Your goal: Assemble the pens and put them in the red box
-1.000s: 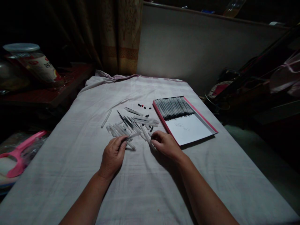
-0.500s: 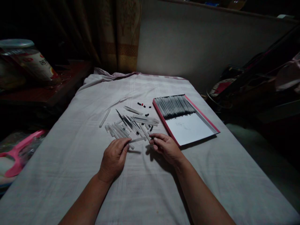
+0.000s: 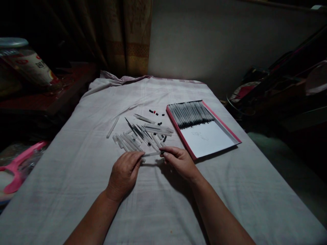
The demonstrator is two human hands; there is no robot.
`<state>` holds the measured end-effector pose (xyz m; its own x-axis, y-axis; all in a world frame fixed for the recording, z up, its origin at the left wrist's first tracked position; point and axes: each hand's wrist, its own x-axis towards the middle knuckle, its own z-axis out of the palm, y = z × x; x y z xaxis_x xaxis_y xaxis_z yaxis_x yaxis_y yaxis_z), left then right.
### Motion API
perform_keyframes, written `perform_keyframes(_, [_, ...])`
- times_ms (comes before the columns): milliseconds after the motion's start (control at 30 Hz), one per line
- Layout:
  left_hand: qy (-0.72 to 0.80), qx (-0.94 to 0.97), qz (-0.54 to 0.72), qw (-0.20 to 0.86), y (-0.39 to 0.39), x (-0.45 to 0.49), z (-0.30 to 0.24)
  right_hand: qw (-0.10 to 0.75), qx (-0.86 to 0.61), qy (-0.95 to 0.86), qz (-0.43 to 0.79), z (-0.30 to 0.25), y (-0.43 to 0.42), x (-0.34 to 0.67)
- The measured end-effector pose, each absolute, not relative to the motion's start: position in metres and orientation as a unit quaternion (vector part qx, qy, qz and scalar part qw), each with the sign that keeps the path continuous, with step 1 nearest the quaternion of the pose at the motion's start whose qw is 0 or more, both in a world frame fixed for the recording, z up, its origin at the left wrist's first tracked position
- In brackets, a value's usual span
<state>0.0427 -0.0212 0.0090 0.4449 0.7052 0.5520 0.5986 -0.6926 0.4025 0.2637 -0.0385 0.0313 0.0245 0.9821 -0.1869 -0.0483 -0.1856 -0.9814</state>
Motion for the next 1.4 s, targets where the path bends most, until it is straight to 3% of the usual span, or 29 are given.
perform_keyframes(167, [0.389,0.848,0.352,0.075,-0.021,0.043,0.009,0.463,-0.538,-0.601,0.368,0.028,-0.040,0.265])
perform_keyframes(467, [0.382,0.852,0.350,0.075,-0.021,0.042,0.008,0.354,-0.546,-0.726,0.223,0.025,-0.041,0.268])
perform_keyframes(833, [0.385,0.843,0.363,0.099,-0.022,0.045,0.009,0.382,-0.549,-0.695,0.262,0.029,-0.045,0.267])
perform_keyframes(1400, [0.388,0.841,0.357,0.120,-0.022,0.045,0.009,0.361,-0.562,-0.682,0.298,0.030,-0.047,0.275])
